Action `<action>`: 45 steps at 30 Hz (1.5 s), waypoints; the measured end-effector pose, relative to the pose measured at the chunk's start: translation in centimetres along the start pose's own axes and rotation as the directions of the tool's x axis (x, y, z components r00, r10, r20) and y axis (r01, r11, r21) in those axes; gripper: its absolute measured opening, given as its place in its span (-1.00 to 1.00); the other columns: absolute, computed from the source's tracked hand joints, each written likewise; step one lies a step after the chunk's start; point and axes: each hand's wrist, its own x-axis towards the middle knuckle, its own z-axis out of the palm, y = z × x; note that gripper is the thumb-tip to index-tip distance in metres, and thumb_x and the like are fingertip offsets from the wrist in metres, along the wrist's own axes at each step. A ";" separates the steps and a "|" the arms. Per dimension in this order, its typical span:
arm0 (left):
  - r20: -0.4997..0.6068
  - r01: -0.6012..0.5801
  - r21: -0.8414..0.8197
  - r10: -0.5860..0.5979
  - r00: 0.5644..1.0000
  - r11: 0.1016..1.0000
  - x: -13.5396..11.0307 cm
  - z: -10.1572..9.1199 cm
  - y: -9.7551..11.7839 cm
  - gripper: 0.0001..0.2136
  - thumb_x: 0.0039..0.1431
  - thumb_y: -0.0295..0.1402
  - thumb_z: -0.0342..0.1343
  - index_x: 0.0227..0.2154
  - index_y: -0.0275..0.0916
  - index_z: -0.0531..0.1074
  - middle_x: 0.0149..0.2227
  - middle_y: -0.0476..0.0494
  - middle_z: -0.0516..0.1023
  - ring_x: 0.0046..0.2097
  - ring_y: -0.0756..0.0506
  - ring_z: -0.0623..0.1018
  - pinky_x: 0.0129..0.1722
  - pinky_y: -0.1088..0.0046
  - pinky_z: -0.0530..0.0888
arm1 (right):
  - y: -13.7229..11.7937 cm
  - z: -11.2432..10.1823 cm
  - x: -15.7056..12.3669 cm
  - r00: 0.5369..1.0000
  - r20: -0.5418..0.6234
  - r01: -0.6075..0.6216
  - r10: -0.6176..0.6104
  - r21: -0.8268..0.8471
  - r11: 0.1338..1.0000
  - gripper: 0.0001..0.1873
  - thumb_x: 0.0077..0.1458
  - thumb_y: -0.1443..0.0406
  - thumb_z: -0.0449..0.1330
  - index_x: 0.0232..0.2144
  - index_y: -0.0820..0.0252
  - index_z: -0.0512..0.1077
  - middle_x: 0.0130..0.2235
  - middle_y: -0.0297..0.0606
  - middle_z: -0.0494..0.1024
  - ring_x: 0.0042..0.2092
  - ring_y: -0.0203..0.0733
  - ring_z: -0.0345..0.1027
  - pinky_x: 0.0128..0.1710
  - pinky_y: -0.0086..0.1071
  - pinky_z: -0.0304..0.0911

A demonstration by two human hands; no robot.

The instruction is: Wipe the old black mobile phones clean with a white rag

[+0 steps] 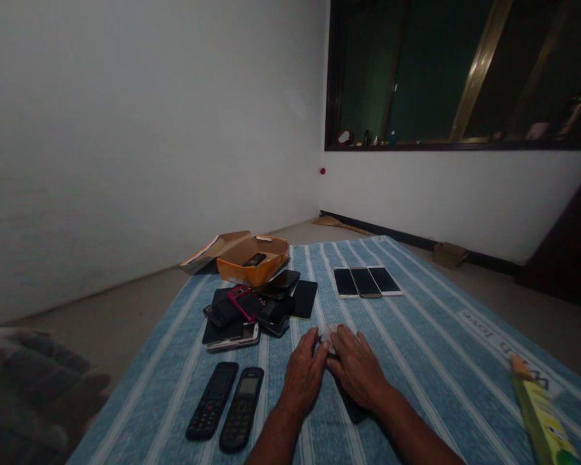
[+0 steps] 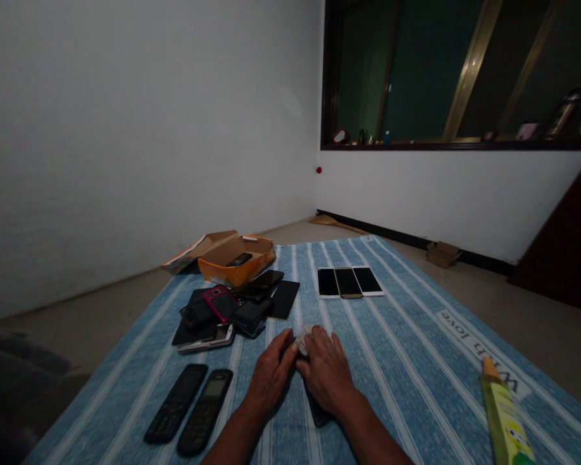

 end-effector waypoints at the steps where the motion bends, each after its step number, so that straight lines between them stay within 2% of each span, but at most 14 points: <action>1: 0.004 -0.005 0.004 0.005 1.000 1.000 0.0 0.0 -0.1 -0.53 0.26 -0.14 -0.07 0.11 -0.33 0.33 0.12 -0.33 0.47 0.15 -0.21 0.45 0.16 0.16 0.36 | 0.2 0.1 0.1 1.000 -0.009 -0.010 0.010 -0.007 1.000 -0.55 0.23 0.25 0.10 0.14 0.25 0.31 0.24 0.04 0.30 0.29 0.08 0.09 0.24 0.07 0.02; 5: 0.013 -0.017 0.040 0.016 1.000 0.999 0.0 0.1 -0.3 -0.52 0.26 -0.14 -0.08 0.13 -0.33 0.32 0.13 -0.32 0.46 0.16 -0.20 0.45 0.17 0.17 0.35 | 0.4 0.3 -1.1 0.999 -0.019 -0.041 0.040 -0.037 0.998 -0.50 0.19 0.24 0.15 0.15 0.31 0.30 0.23 0.07 0.31 0.28 0.12 0.10 0.23 0.06 0.05; 8: 0.037 -0.026 0.099 0.022 0.999 0.995 -0.1 0.2 -0.2 -0.51 0.25 -0.14 -0.07 0.14 -0.32 0.32 0.17 -0.33 0.42 0.20 -0.21 0.40 0.22 0.15 0.30 | 0.8 0.6 -3.1 0.999 -0.040 -0.024 0.022 -0.068 0.997 -0.47 0.13 0.28 0.18 0.15 0.25 0.30 0.22 0.02 0.33 0.27 0.12 0.14 0.22 0.04 0.09; 12: 0.074 -0.065 0.187 0.052 0.996 0.980 -0.3 0.2 -0.3 -0.49 0.24 -0.15 -0.05 0.17 -0.32 0.29 0.21 -0.35 0.37 0.25 -0.23 0.35 0.25 0.11 0.25 | 2.0 2.0 -6.4 0.988 -0.133 0.054 -0.078 -0.176 0.983 -0.38 0.05 0.28 0.25 0.16 0.25 0.27 0.22 0.07 0.33 0.23 0.16 0.20 0.16 0.03 0.18; 17: 0.100 -0.125 0.267 0.101 0.990 0.956 -0.2 0.4 -0.9 -0.50 0.25 -0.15 -0.05 0.17 -0.31 0.27 0.22 -0.36 0.36 0.25 -0.24 0.35 0.24 0.08 0.27 | 3.3 3.9 -9.8 0.926 -0.290 0.152 -0.243 -0.304 0.941 -0.21 -0.01 0.16 0.29 0.21 0.33 0.17 0.17 0.17 0.37 0.18 0.30 0.25 0.04 0.09 0.27; 20: 0.096 -0.180 0.296 0.159 0.983 0.938 -0.1 0.6 -1.4 -0.54 0.24 -0.18 -0.03 0.15 -0.26 0.29 0.19 -0.33 0.40 0.23 -0.24 0.37 0.22 0.07 0.30 | 3.9 4.4 -10.9 0.905 -0.306 0.177 -0.296 -0.361 0.916 -0.18 0.00 0.11 0.29 0.22 0.34 0.16 0.13 0.19 0.41 0.13 0.31 0.31 -0.02 0.06 0.30; 24: 0.086 -0.245 0.356 0.229 0.970 0.902 0.0 0.9 -1.8 -0.54 0.23 -0.19 0.01 0.14 -0.28 0.31 0.19 -0.37 0.39 0.25 -0.29 0.33 0.22 -0.01 0.29 | 4.2 5.2 -11.1 0.914 -0.301 0.158 -0.270 -0.349 0.924 -0.26 0.06 0.14 0.26 0.24 0.24 0.18 0.15 0.08 0.41 0.14 0.25 0.31 0.00 0.00 0.31; 31: 0.137 -0.232 0.417 0.192 0.972 0.879 -0.1 1.0 -1.6 -0.52 0.23 -0.19 0.03 0.16 -0.31 0.29 0.21 -0.39 0.36 0.27 -0.34 0.29 0.21 -0.06 0.27 | 3.2 6.7 -10.8 0.919 -0.373 0.023 -0.131 -0.281 0.959 -0.39 0.06 0.32 0.19 0.18 0.21 0.22 0.16 0.04 0.40 0.19 0.27 0.24 0.09 0.11 0.22; 37: 0.104 -0.253 0.393 0.231 0.967 0.884 0.1 0.7 -1.1 -0.57 0.21 -0.21 0.06 0.09 -0.30 0.35 0.13 -0.36 0.45 0.20 -0.31 0.39 0.18 -0.01 0.34 | 2.8 6.0 -10.7 0.938 -0.335 0.005 -0.091 -0.248 0.969 -0.37 0.05 0.41 0.14 0.20 0.15 0.19 0.18 -0.03 0.38 0.23 0.21 0.19 0.12 0.08 0.20; 42: 0.045 -0.279 0.348 0.282 0.958 0.895 0.1 0.3 -0.2 -0.69 0.23 -0.25 0.05 -0.03 -0.28 0.43 -0.04 -0.28 0.55 0.03 -0.23 0.50 0.06 0.11 0.45 | 3.1 5.5 -10.5 0.925 -0.354 0.048 -0.140 -0.257 0.965 -0.35 0.01 0.44 0.11 0.19 0.20 0.20 0.17 0.01 0.39 0.20 0.21 0.23 0.10 0.08 0.23; 45: -0.033 -0.241 0.381 0.274 0.961 0.893 0.0 0.1 -0.1 -0.71 0.24 -0.26 0.03 -0.08 -0.31 0.46 -0.13 -0.28 0.58 -0.05 -0.21 0.54 -0.03 0.18 0.50 | 3.8 4.9 -10.2 0.915 -0.356 0.116 -0.189 -0.215 0.970 -0.32 -0.04 0.45 0.10 0.19 0.21 0.21 0.18 0.02 0.38 0.21 0.20 0.22 0.11 0.08 0.24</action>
